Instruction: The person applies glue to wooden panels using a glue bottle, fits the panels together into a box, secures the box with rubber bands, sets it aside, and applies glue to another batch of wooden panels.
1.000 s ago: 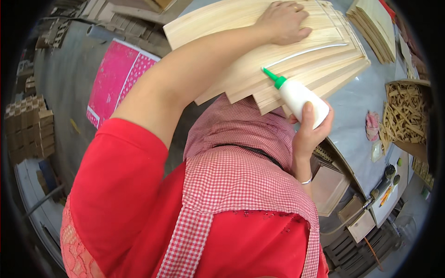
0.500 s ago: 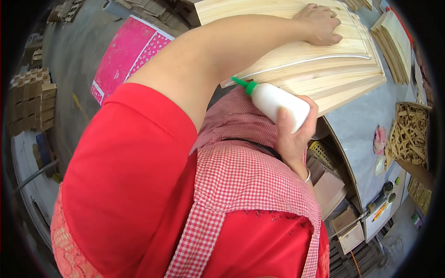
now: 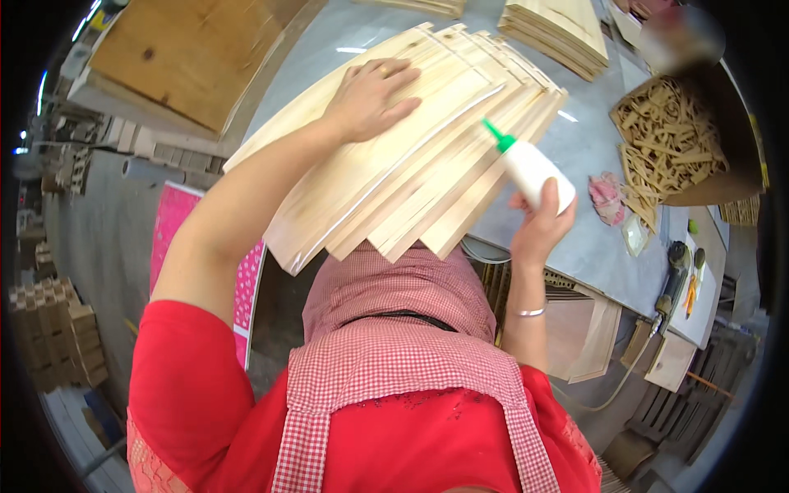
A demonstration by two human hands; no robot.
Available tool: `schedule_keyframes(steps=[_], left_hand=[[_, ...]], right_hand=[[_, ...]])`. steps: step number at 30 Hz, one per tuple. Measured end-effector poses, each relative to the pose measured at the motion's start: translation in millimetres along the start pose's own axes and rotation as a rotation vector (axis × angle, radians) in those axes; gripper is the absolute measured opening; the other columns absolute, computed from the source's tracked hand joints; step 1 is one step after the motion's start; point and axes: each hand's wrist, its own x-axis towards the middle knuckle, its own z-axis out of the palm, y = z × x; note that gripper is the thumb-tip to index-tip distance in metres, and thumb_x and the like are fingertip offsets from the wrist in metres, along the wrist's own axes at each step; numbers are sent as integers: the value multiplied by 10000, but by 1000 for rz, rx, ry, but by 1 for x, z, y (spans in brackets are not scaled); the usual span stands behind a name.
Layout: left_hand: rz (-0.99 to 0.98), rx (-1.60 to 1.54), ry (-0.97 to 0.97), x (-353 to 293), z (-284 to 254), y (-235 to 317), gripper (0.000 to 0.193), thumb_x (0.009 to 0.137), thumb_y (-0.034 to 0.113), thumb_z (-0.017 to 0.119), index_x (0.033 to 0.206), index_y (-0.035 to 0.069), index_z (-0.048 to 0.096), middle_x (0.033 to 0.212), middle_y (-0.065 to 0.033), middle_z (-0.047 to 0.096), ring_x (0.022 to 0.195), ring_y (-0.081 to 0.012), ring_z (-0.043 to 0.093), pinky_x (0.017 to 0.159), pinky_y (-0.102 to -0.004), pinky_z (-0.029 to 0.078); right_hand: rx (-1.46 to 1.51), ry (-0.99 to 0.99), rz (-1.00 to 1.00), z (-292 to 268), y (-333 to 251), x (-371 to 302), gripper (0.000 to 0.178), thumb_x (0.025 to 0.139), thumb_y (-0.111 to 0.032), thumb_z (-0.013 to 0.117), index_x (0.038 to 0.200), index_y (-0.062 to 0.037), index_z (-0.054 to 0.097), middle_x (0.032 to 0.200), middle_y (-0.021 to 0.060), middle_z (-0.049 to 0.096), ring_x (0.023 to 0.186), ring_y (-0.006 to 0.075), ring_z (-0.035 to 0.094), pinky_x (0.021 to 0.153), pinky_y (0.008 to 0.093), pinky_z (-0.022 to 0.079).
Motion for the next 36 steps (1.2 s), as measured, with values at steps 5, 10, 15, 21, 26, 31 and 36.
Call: schedule_keyframes(steps=[5, 10, 15, 21, 26, 31, 36], left_hand=[[-33, -13, -46, 4, -4, 6, 537, 950, 463, 538, 1384, 148, 552, 1479, -89, 473, 1378, -262, 396, 1116, -442, 289], [-64, -24, -76, 5, -6, 6, 537, 941, 439, 552, 1394, 151, 546, 1481, -89, 472, 1383, -264, 391, 1114, -449, 282], [-67, -46, -76, 6, -6, 7, 532, 935, 425, 568, 1390, 150, 551, 1476, -88, 477, 1376, -271, 399, 1111, -454, 286], [-42, -9, -47, 5, -3, 5, 518, 938, 428, 566, 1376, 152, 563, 1465, -85, 488, 1363, -275, 414, 1099, -458, 301], [-16, 4, 22, 3, 3, 0, 507, 936, 459, 555, 1350, 167, 581, 1437, -75, 518, 1341, -271, 444, 1090, -456, 318], [-18, 16, 4, 2, 3, 2, 513, 959, 433, 530, 1383, 146, 557, 1455, -93, 504, 1341, -295, 444, 1112, -456, 300], [-37, -91, 18, -2, -6, 6, 517, 929, 418, 533, 1273, 36, 587, 1347, -196, 545, 1279, -351, 479, 1066, -486, 376]], right_hand=[[-72, 160, -38, -11, 18, 77, 385, 949, -282, 662, 1078, 37, 488, 922, 145, 638, 599, 185, 631, 503, 292, 527], [-118, 249, -35, -11, 33, 112, 397, 939, -308, 681, 1057, 28, 504, 866, 140, 645, 571, 179, 630, 482, 284, 530], [-179, 282, -16, -7, 36, 127, 398, 923, -295, 699, 1040, 32, 505, 850, 154, 650, 550, 184, 637, 458, 283, 530], [-227, 249, -5, -11, 32, 111, 385, 912, -284, 706, 1025, 31, 517, 839, 149, 648, 513, 177, 616, 427, 279, 508], [-196, 94, 65, -13, 23, 55, 375, 923, -257, 695, 1044, 43, 504, 842, 136, 637, 507, 166, 600, 418, 274, 490], [-235, -90, 136, -10, 9, -15, 320, 948, -225, 664, 1061, 25, 499, 887, 118, 622, 558, 148, 602, 454, 256, 488], [-239, -276, 177, -4, 2, -75, 349, 939, -193, 668, 1143, 23, 486, 925, 116, 616, 611, 144, 607, 493, 253, 497]])
